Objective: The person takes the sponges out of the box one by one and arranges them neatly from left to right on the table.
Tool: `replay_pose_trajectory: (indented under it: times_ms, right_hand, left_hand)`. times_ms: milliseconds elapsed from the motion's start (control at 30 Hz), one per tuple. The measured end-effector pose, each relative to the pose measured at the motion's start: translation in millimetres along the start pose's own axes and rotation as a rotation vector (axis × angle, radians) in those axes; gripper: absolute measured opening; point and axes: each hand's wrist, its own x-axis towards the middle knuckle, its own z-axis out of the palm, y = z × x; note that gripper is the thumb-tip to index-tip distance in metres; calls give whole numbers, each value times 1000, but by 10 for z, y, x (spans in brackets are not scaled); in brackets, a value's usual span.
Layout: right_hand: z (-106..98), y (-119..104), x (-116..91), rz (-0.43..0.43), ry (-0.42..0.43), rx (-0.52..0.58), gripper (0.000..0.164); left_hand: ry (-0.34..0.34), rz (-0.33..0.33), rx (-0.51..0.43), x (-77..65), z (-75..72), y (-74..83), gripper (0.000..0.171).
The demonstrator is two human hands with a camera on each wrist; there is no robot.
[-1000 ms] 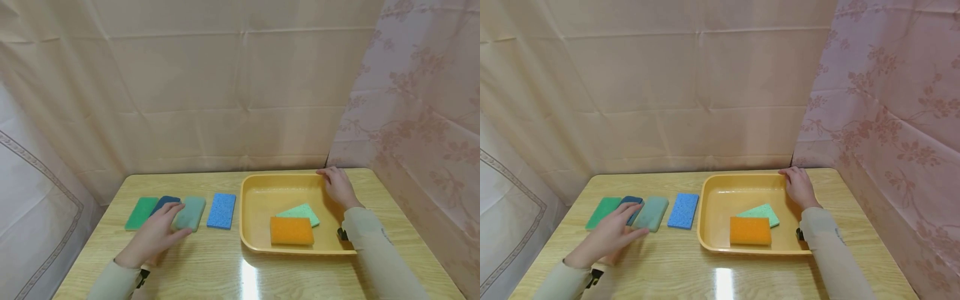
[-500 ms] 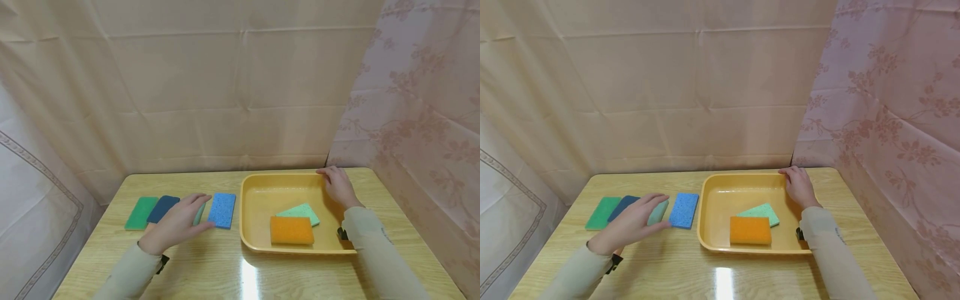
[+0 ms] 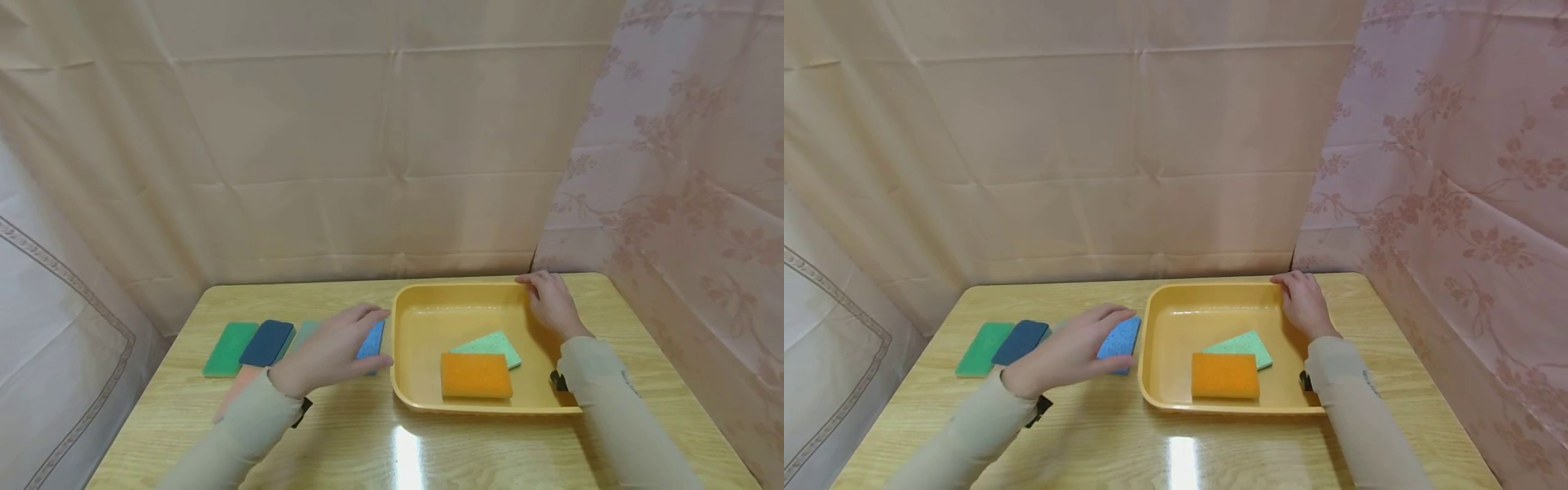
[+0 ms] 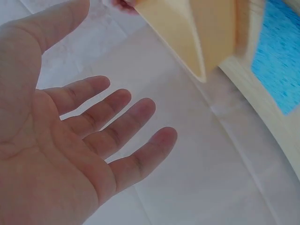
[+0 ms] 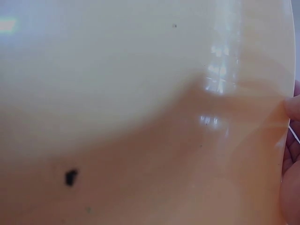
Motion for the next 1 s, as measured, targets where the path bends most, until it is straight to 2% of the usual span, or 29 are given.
replay_pose_trajectory:
  times_ms: [333,633,800,1000]
  right_hand:
    - [-7,-13,-3,16,-8,5,23]
    - [0,-20,-3,15,-6,3,24]
    - [-9,-28,-4,5,0,5,23]
    - [-4,-28,-2,9,-1,2,23]
  left_hand:
    - [-166,30,2,407,23,199,75]
    - [-290,50,-38,734,131,381,77]
    - [-336,73,-17,903,227,475,79]
    - [-448,70,1,1091,413,580,78]
